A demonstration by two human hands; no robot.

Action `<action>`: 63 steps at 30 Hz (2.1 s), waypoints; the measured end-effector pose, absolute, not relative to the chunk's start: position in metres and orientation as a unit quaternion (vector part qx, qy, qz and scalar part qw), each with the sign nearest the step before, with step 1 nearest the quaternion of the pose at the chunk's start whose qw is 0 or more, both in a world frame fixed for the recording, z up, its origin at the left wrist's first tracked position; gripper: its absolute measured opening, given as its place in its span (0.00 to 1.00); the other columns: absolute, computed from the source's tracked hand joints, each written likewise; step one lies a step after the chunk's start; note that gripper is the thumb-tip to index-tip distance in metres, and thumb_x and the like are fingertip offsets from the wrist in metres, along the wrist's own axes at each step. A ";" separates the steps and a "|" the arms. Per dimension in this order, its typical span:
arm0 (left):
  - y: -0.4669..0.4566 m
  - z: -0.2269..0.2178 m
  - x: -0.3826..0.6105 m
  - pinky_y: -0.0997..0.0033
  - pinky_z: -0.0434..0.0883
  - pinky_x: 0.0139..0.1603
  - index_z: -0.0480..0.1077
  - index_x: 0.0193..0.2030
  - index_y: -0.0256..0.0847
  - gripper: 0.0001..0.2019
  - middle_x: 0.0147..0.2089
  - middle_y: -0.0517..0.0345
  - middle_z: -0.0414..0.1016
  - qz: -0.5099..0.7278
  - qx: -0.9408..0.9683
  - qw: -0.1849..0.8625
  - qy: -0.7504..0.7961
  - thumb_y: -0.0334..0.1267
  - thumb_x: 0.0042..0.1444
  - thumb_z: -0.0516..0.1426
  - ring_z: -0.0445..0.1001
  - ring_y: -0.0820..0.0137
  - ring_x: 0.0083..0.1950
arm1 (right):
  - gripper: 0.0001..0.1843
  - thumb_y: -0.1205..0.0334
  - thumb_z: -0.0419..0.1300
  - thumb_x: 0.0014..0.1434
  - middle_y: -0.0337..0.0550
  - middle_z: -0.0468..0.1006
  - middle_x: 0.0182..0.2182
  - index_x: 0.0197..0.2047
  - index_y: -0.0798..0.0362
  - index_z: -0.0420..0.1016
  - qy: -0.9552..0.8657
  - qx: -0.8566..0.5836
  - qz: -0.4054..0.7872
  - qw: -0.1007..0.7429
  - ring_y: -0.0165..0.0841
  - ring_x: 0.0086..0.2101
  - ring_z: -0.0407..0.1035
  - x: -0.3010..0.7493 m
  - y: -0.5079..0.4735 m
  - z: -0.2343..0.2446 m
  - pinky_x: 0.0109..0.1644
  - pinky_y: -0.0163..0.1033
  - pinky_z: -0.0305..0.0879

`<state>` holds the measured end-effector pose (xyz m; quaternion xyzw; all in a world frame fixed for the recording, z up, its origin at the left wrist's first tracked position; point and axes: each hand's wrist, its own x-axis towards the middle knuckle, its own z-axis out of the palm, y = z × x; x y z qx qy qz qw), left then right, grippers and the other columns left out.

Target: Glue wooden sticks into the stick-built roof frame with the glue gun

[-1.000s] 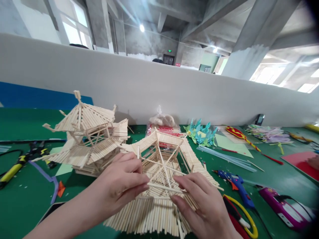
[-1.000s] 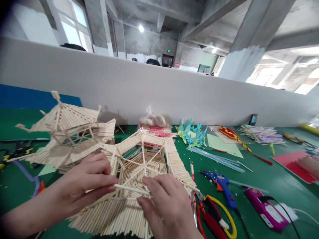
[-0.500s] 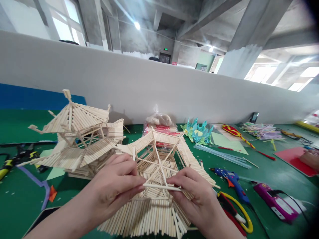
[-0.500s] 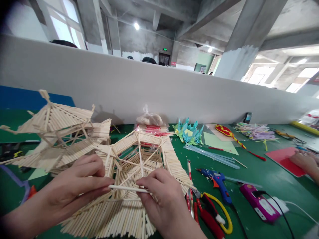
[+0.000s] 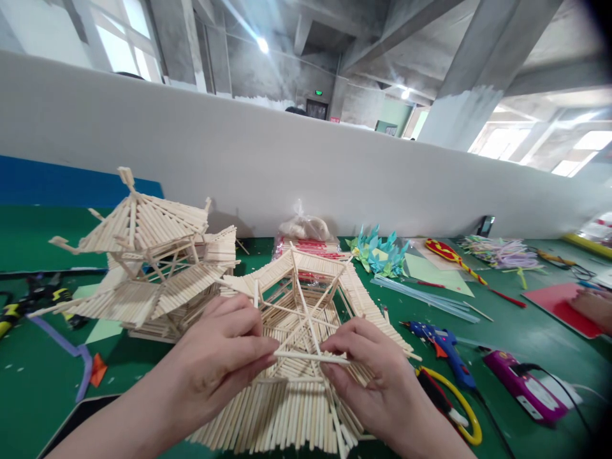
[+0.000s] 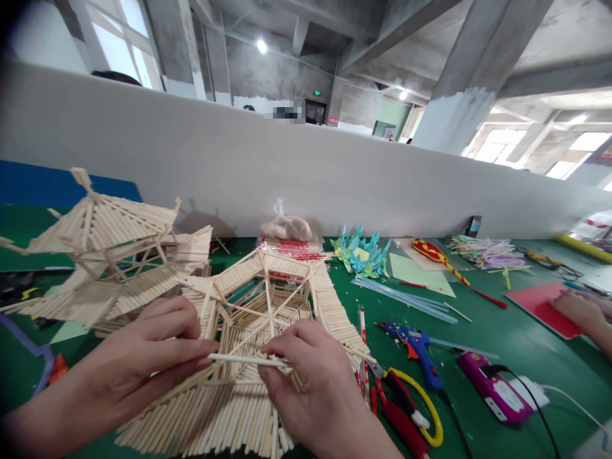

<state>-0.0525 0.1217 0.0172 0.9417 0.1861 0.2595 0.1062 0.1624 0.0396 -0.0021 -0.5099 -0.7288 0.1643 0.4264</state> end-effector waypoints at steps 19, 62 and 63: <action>0.120 0.018 -0.053 0.68 0.55 0.31 0.70 0.35 0.40 0.08 0.27 0.60 0.62 0.243 0.943 0.120 0.195 0.28 0.58 0.51 0.59 0.69 0.32 | 0.08 0.69 0.59 0.54 0.43 0.73 0.30 0.39 0.55 0.76 -0.752 -0.485 0.113 0.433 0.29 0.32 0.67 0.165 0.040 -0.003 0.33 0.34 0.65; 0.095 0.008 -0.006 0.66 0.63 0.31 0.66 0.34 0.39 0.11 0.31 0.56 0.68 0.233 0.940 0.126 0.215 0.28 0.59 0.44 0.63 0.66 0.32 | 0.08 0.71 0.57 0.55 0.44 0.74 0.30 0.38 0.54 0.75 -0.712 -0.500 0.089 0.485 0.30 0.31 0.68 0.168 0.030 -0.015 0.33 0.35 0.66; 0.095 0.008 -0.006 0.66 0.63 0.31 0.66 0.34 0.39 0.10 0.31 0.56 0.69 0.228 0.941 0.127 0.215 0.29 0.60 0.45 0.63 0.66 0.32 | 0.08 0.71 0.57 0.55 0.44 0.75 0.30 0.38 0.54 0.75 -0.711 -0.500 0.088 0.486 0.30 0.31 0.68 0.167 0.030 -0.015 0.33 0.35 0.66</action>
